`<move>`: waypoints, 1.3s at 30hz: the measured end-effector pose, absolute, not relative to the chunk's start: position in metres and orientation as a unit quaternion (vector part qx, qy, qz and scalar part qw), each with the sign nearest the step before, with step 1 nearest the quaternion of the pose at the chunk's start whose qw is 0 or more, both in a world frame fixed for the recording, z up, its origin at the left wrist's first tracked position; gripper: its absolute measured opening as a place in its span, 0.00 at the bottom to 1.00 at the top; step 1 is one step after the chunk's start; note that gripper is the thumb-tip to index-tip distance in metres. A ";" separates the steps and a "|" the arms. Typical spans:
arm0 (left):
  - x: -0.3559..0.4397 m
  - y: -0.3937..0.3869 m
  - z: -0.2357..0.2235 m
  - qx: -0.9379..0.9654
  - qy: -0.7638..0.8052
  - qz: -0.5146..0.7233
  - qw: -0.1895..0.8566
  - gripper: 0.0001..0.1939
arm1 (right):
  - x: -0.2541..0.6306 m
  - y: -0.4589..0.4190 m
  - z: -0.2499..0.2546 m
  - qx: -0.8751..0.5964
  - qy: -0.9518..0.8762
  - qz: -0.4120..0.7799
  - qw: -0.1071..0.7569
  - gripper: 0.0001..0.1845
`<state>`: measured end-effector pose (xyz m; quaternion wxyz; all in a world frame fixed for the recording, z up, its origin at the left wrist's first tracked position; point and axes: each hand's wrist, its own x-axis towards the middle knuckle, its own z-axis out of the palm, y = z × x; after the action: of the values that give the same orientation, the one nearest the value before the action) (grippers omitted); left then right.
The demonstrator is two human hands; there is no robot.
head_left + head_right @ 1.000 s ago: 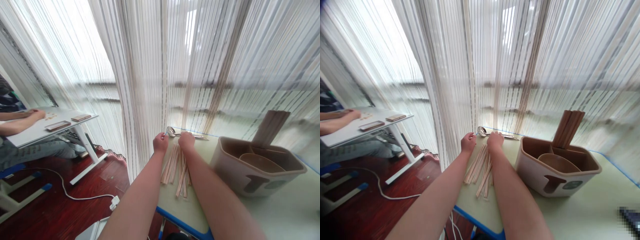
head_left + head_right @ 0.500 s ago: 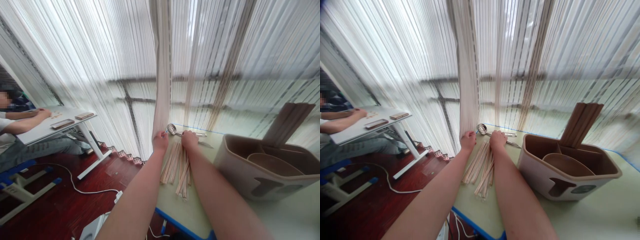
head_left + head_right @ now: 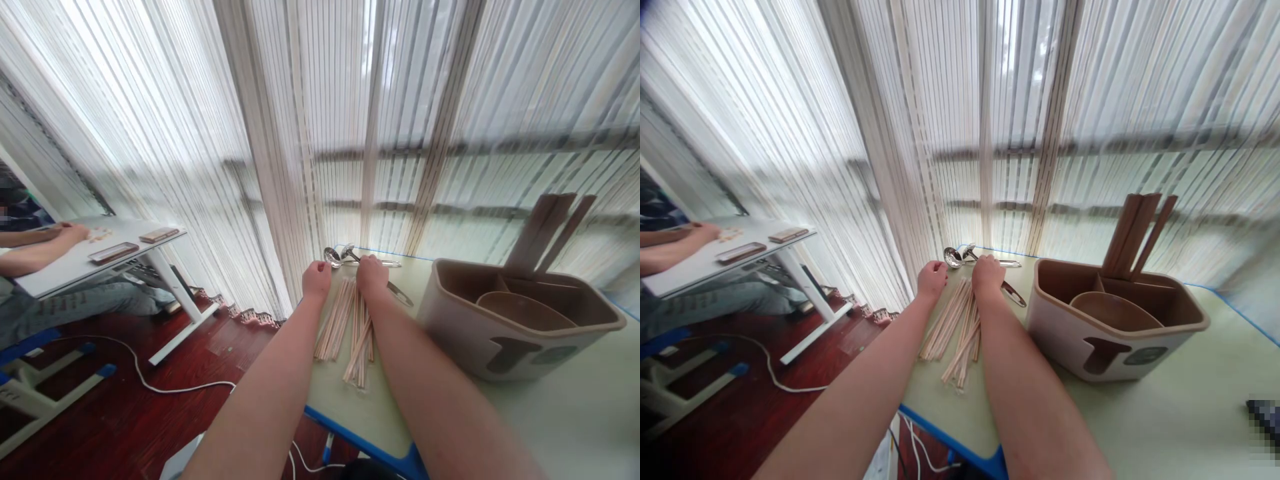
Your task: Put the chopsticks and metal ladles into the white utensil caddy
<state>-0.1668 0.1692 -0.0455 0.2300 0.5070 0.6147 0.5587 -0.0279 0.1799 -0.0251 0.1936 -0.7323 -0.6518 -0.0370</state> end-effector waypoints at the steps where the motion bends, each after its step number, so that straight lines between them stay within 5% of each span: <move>1: -0.167 0.169 -0.046 0.511 0.611 0.558 0.232 0.08 | -0.027 0.180 -0.025 -0.732 -0.651 -0.035 0.195 0.17; 39: -0.171 0.173 -0.053 0.561 0.623 0.512 0.189 0.10 | -0.032 0.177 -0.022 -0.754 -0.611 -0.057 0.233 0.15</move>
<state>-0.1711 0.1731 -0.0526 0.1888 0.5605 0.6229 0.5121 -0.0325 0.1766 -0.0219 0.2326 -0.7544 -0.6112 -0.0572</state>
